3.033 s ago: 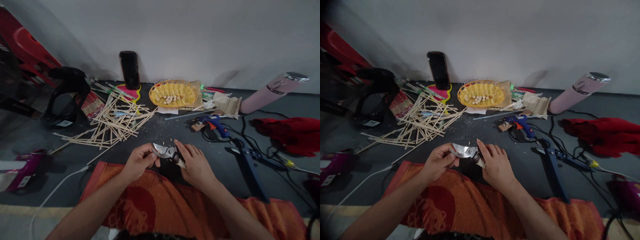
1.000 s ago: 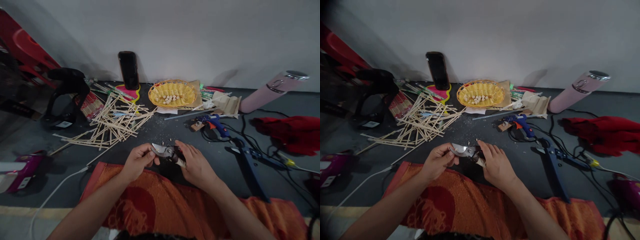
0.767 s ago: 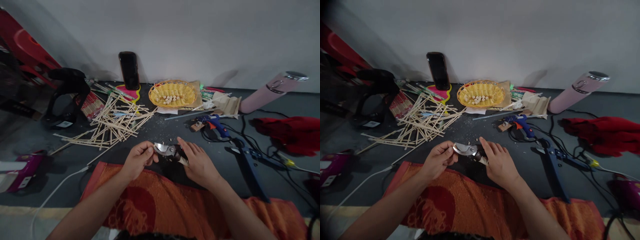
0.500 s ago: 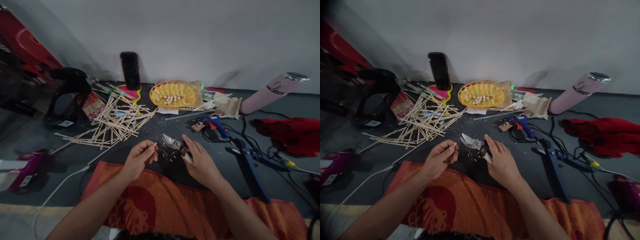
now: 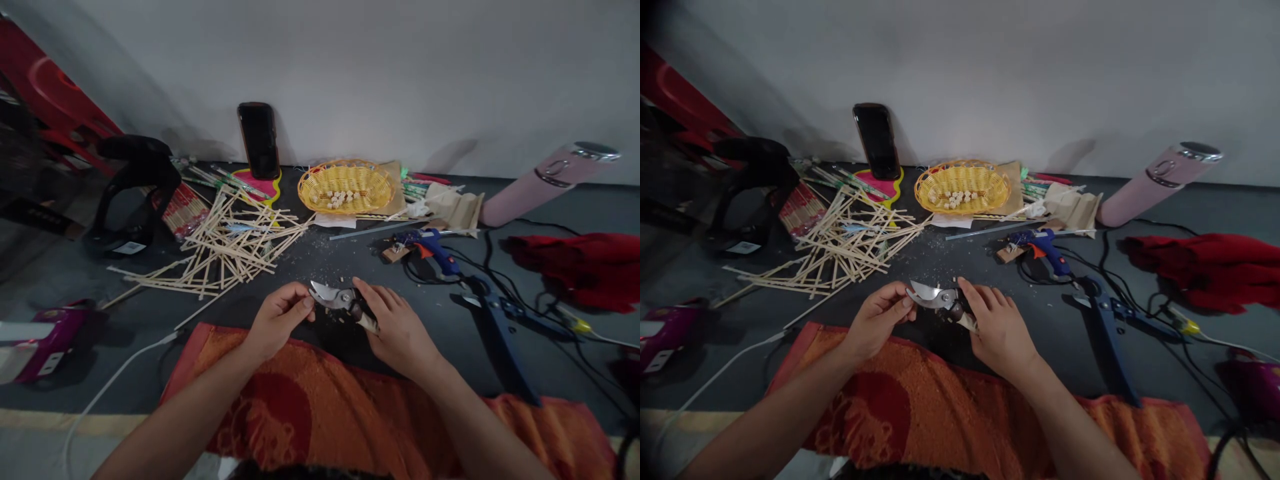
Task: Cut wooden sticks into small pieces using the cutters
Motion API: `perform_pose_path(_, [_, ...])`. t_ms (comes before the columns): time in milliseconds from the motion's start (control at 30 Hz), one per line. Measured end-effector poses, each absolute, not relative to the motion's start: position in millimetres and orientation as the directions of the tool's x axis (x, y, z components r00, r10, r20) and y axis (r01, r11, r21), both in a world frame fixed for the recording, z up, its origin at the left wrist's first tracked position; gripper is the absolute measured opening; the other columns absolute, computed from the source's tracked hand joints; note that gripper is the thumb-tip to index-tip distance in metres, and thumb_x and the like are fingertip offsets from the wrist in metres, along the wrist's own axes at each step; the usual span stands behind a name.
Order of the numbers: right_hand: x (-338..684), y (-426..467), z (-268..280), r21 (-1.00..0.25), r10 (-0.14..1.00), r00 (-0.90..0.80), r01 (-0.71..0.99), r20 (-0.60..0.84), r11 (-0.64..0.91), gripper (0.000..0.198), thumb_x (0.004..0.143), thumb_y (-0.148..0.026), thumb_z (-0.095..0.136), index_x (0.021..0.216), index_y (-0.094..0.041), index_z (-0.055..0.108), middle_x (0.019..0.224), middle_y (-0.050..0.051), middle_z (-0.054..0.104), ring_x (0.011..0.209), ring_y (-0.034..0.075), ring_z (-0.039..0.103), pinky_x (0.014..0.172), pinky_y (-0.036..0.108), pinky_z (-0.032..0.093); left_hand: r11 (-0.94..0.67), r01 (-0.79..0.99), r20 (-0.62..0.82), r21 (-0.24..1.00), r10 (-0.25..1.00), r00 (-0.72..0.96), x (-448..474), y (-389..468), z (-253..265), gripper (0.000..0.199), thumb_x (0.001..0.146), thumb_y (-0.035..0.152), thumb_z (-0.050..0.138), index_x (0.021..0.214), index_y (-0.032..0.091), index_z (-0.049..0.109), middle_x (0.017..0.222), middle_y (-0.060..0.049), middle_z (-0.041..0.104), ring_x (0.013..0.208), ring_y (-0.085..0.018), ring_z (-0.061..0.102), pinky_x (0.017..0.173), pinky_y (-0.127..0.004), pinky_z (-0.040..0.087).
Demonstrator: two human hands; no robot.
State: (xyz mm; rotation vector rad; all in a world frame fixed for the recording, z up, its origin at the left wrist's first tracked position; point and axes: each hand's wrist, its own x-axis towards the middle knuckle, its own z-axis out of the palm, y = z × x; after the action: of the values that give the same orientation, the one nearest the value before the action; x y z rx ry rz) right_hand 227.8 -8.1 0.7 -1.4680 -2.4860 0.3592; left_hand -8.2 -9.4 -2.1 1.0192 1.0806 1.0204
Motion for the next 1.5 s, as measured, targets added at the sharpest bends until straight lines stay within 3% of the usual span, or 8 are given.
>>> perform_pose_path(400, [226, -9, 5, -0.327, 0.876, -0.482, 0.824, 0.023, 0.462, 0.072, 0.077, -0.011, 0.049, 0.145, -0.020, 0.027, 0.124, 0.012, 0.055, 0.109, 0.026, 0.051, 0.091, 0.042, 0.045, 0.174, -0.107, -0.150, 0.979, 0.968, 0.201, -11, -9, -3, 0.018, 0.085, 0.032, 0.063, 0.078, 0.016, 0.061, 0.067, 0.000, 0.060, 0.066, -0.010, 0.052, 0.065, -0.021, 0.038])
perform_pose_path(600, [223, -11, 0, -0.388, 0.881, -0.473, 0.811, 0.009, 0.439, 0.067, 0.078, -0.007, 0.045, 0.142, -0.021, 0.031, 0.111, 0.010, 0.059, 0.097, 0.022, 0.058, 0.086, 0.036, 0.049, 0.180, -0.189, -0.140, 0.965, 0.969, 0.206, -9, -10, -6, 0.018, 0.086, 0.031, 0.062, 0.077, 0.015, 0.058, 0.064, 0.001, 0.058, 0.061, -0.009, 0.049, 0.059, -0.020, 0.036])
perform_pose_path(800, [225, -8, 1, -0.358, 0.926, -0.367, 0.856, 0.085, 0.372, 0.070, 0.076, -0.009, 0.050, 0.141, -0.020, 0.029, 0.119, 0.012, 0.055, 0.105, 0.028, 0.055, 0.087, 0.042, 0.048, 0.235, -0.316, -0.180, 0.919, 0.965, 0.193, -8, -10, -2, 0.017, 0.086, 0.032, 0.062, 0.088, 0.015, 0.059, 0.061, 0.002, 0.055, 0.055, -0.006, 0.045, 0.052, -0.018, 0.031])
perform_pose_path(967, [227, -7, -4, -0.437, 0.913, -0.367, 0.801, 0.180, 0.409, 0.040, 0.074, -0.008, 0.052, 0.111, -0.019, 0.046, 0.114, 0.011, 0.055, 0.101, 0.024, 0.055, 0.086, 0.038, 0.047, 0.272, -0.422, -0.218, 0.865, 0.961, 0.171, -8, -6, 1, 0.016, 0.086, 0.031, 0.062, 0.090, 0.015, 0.058, 0.062, 0.002, 0.056, 0.052, -0.005, 0.042, 0.050, -0.017, 0.028])
perform_pose_path(1100, [227, -8, -3, -0.387, 0.906, -0.395, 0.819, 0.152, 0.423, 0.029, 0.074, -0.007, 0.052, 0.099, -0.022, 0.050, 0.119, 0.009, 0.054, 0.104, 0.024, 0.054, 0.088, 0.039, 0.046, 0.276, -0.446, -0.223, 0.852, 0.960, 0.167, -7, -5, 1, 0.017, 0.086, 0.030, 0.063, 0.088, 0.015, 0.057, 0.062, 0.002, 0.057, 0.051, -0.004, 0.042, 0.049, -0.016, 0.028])
perform_pose_path(1500, [223, -11, 4, -0.240, 0.899, -0.431, 0.867, 0.082, 0.438, 0.035, 0.072, -0.006, 0.049, 0.104, -0.019, 0.049, 0.140, 0.013, 0.041, 0.113, 0.028, 0.049, 0.085, 0.042, 0.042, 0.275, -0.382, -0.226, 0.882, 0.960, 0.168, -7, -7, -4, 0.017, 0.086, 0.032, 0.062, 0.087, 0.015, 0.057, 0.064, 0.001, 0.058, 0.053, -0.005, 0.044, 0.050, -0.017, 0.030])
